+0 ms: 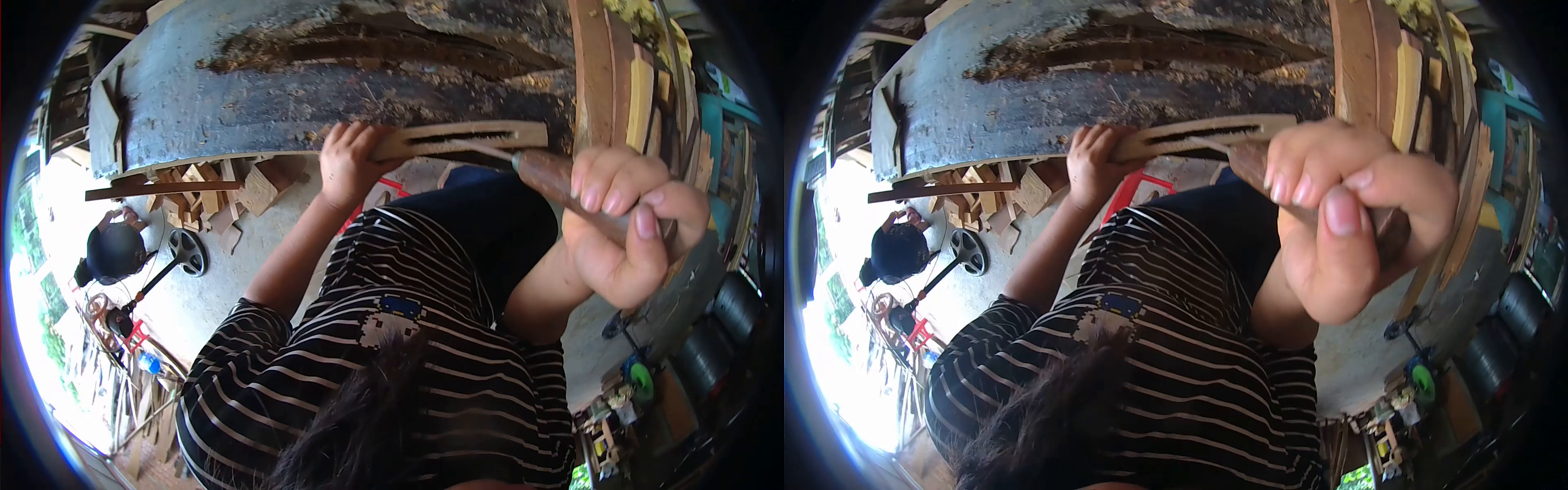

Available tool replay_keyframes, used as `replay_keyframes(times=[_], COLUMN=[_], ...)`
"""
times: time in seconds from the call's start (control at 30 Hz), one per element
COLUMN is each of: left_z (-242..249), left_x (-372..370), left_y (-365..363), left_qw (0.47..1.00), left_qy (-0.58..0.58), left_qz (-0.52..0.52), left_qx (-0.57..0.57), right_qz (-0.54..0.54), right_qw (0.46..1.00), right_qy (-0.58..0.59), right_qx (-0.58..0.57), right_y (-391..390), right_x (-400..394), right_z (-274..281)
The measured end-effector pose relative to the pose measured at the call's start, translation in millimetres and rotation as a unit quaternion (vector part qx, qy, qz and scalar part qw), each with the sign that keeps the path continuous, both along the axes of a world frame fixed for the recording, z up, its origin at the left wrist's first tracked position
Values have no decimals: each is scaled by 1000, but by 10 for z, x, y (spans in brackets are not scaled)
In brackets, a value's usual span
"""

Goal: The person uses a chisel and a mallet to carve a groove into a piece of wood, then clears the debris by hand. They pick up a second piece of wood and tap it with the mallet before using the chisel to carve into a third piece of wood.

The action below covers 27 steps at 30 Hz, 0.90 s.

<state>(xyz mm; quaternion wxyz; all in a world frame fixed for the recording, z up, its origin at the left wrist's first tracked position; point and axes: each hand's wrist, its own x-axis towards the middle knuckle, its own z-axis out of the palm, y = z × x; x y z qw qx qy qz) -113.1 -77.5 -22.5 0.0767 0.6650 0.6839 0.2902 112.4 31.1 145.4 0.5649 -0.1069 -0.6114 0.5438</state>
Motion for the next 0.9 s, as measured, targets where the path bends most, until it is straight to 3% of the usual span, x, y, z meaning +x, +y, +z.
replay_keyframes(times=[0.3, 0.5, 0.7, 0.8, 0.87, 0.9], left_z=[-30, -53, -64, -12, 73, 118], left_x=[-7, -18, 7, 56, 131, 182], left_y=[-9, 11, 55, 51, 39, 42], left_qw=[1000, 1000, 1000, 998, 992, 992], left_qy=[-7, -14, -14, 0, 116, 117], left_qz=[20, 3, 4, 8, 8, 8], left_qx=[4, 12, -19, -61, -57, -57], right_qz=[-38, -48, -49, -50, -67, -68], right_qw=[999, 998, 999, 998, 997, 997], right_qy=[29, -25, 5, -18, -19, -19], right_qx=[-12, -25, -13, -35, -32, -32], right_y=[125, 62, -34, 56, 69, 57], right_x=[-316, -583, -420, -457, -451, -454], right_z=[45, -269, 9, -255, -318, -305])
